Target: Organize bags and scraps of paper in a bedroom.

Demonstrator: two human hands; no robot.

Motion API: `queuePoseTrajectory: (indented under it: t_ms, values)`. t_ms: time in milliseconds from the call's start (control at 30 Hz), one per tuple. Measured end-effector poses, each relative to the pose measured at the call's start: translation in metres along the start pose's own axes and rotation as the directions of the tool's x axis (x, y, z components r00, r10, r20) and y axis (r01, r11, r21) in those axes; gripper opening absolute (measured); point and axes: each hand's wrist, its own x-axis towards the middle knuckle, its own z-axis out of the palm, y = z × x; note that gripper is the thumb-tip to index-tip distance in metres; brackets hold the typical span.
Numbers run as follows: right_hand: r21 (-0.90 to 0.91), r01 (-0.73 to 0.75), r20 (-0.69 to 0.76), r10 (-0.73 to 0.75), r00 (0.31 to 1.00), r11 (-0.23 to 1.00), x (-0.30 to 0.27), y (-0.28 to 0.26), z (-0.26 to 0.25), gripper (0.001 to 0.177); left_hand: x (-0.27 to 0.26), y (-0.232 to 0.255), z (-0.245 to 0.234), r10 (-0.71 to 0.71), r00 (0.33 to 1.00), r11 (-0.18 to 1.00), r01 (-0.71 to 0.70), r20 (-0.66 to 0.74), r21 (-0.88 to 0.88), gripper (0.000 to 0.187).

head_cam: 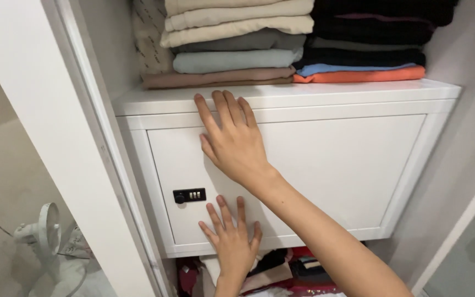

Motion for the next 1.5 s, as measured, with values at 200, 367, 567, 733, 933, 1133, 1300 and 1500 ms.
queuePoseTrajectory:
  t_ms: [200,367,567,733,933,1133,1300,1500]
  values:
    - [0.014,0.057,0.096,-0.058,0.994,0.998,-0.009,0.008,-0.013,0.084,-0.024,-0.005,0.006,0.029,0.997,1.0,-0.029,0.075,-0.002,0.083]
    - [-0.026,0.006,0.135,-0.002,0.991,1.0,-0.006,-0.007,-0.009,0.088,-0.058,-0.029,0.037,0.078,0.995,0.997,-0.078,0.065,-0.005,0.081]
    - [-0.047,-0.04,0.199,0.048,0.979,0.998,-0.007,-0.014,0.008,0.087,-0.075,-0.061,0.078,0.131,0.991,0.991,-0.131,-0.007,0.021,0.076]
    - [-0.18,-0.117,0.33,0.172,0.928,0.977,-0.072,-0.027,0.021,0.085,-0.084,-0.093,0.093,0.237,0.97,0.969,-0.233,0.06,-0.078,0.077]
    - [-0.376,-0.403,0.49,0.548,0.679,0.835,-0.222,-0.057,-0.021,0.084,-0.101,-0.076,0.1,0.179,0.943,0.976,-0.134,0.28,-0.171,0.082]
    - [-0.615,-0.719,0.369,0.924,0.101,0.324,-0.352,-0.124,-0.109,0.089,-0.187,-0.026,0.102,0.366,0.766,0.856,-0.054,0.529,-0.513,0.095]
    - [-0.699,-0.688,0.125,0.914,-0.386,-0.195,-0.434,-0.212,-0.199,0.093,-0.321,0.011,0.086,0.628,0.091,0.774,-0.182,0.773,-0.607,0.103]
    - [-0.653,-0.503,-0.25,0.789,-0.562,-0.566,-0.493,-0.335,-0.299,0.092,-0.408,0.05,-0.02,0.757,-0.372,0.478,-0.244,0.537,-0.844,0.091]
